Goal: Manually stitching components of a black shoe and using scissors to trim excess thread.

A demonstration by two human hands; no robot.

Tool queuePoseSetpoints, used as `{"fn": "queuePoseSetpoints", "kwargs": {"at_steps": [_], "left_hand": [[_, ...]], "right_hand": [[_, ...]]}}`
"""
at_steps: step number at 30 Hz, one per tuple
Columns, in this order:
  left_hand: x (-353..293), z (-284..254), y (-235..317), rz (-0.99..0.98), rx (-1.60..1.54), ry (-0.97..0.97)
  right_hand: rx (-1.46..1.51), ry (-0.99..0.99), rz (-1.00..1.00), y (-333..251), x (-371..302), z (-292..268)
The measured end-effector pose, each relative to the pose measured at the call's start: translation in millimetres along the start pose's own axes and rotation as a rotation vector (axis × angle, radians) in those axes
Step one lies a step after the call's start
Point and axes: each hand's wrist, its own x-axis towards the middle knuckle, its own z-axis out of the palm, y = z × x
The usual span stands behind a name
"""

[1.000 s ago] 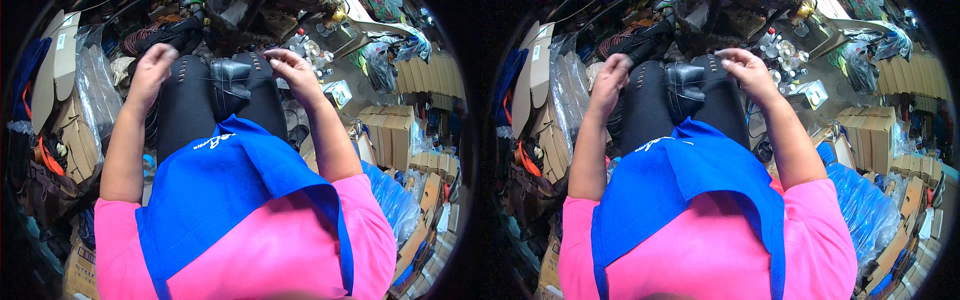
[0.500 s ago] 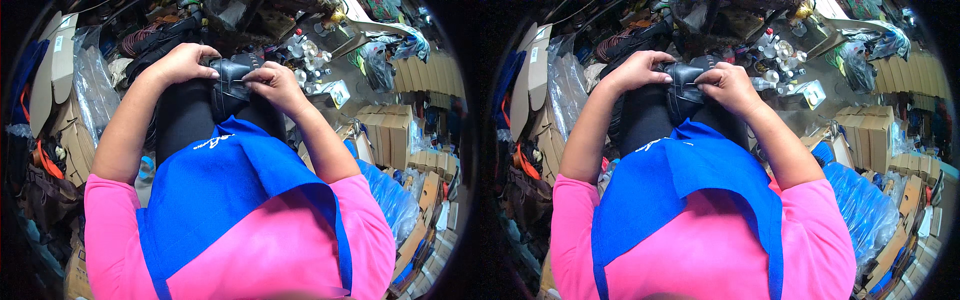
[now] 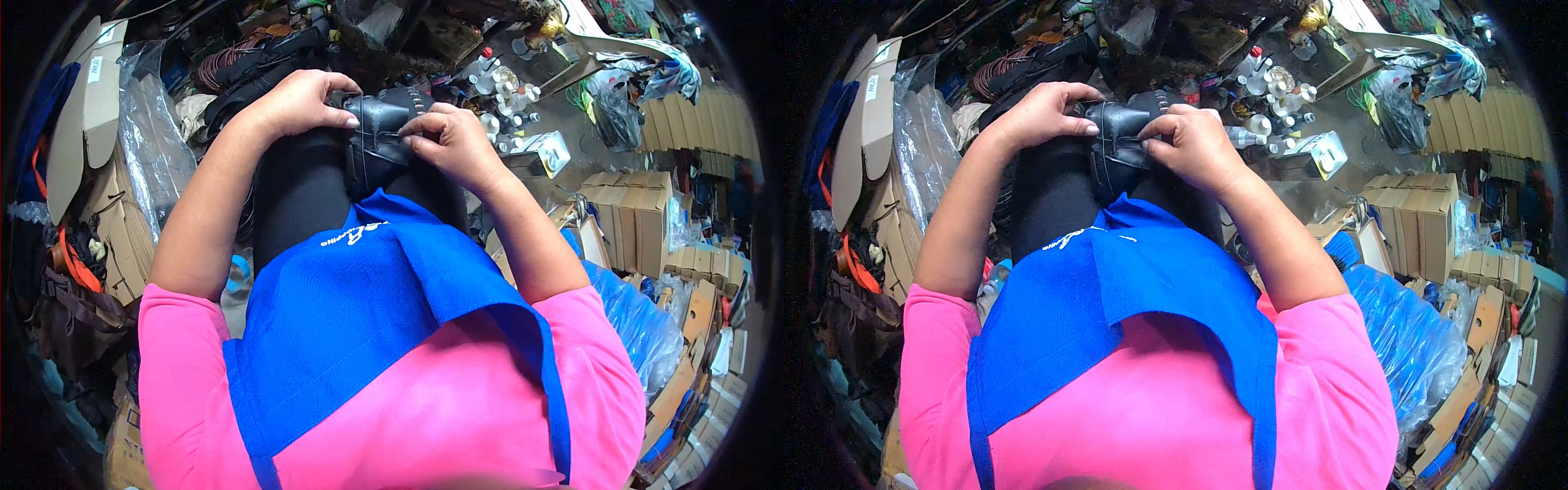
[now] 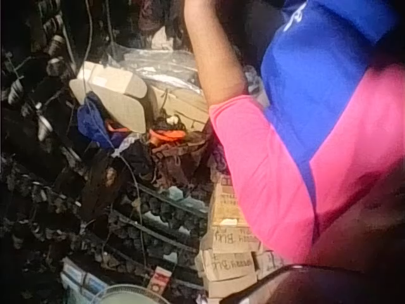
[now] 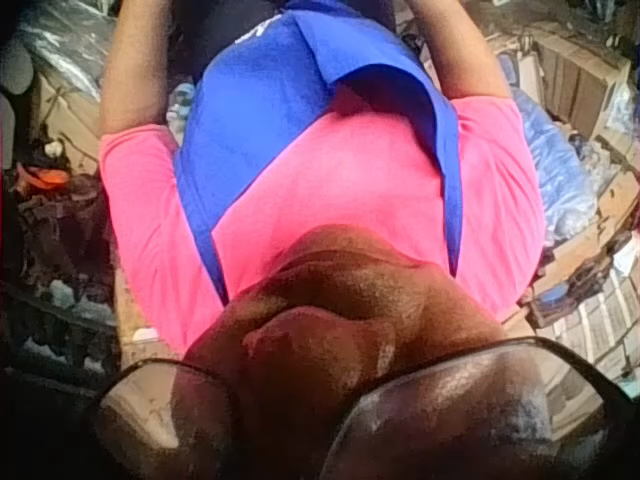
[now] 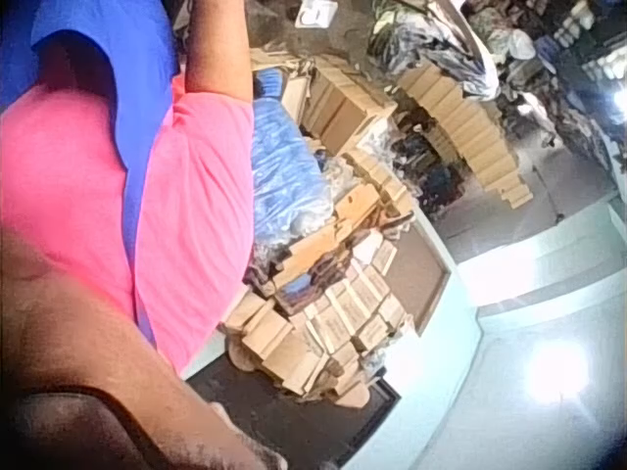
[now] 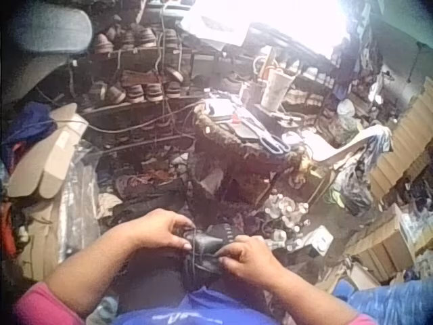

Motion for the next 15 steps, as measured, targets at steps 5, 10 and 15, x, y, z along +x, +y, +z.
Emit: {"fn": "queuePoseSetpoints", "kwargs": {"at_steps": [5,10,15], "left_hand": [[1.8,1.4,-5.3,0.024,0.012,0.005],[1.5,-3.7,5.0,-0.019,0.039,-0.032],[7.8,-3.0,-2.0,0.035,-0.010,-0.039]], "right_hand": [[0.014,0.042,0.019,-3.6,4.1,1.9],[-0.009,0.011,0.052,-2.4,6.2,2.0],[0.053,-0.029,0.065,-0.6,11.4,8.7]]}}
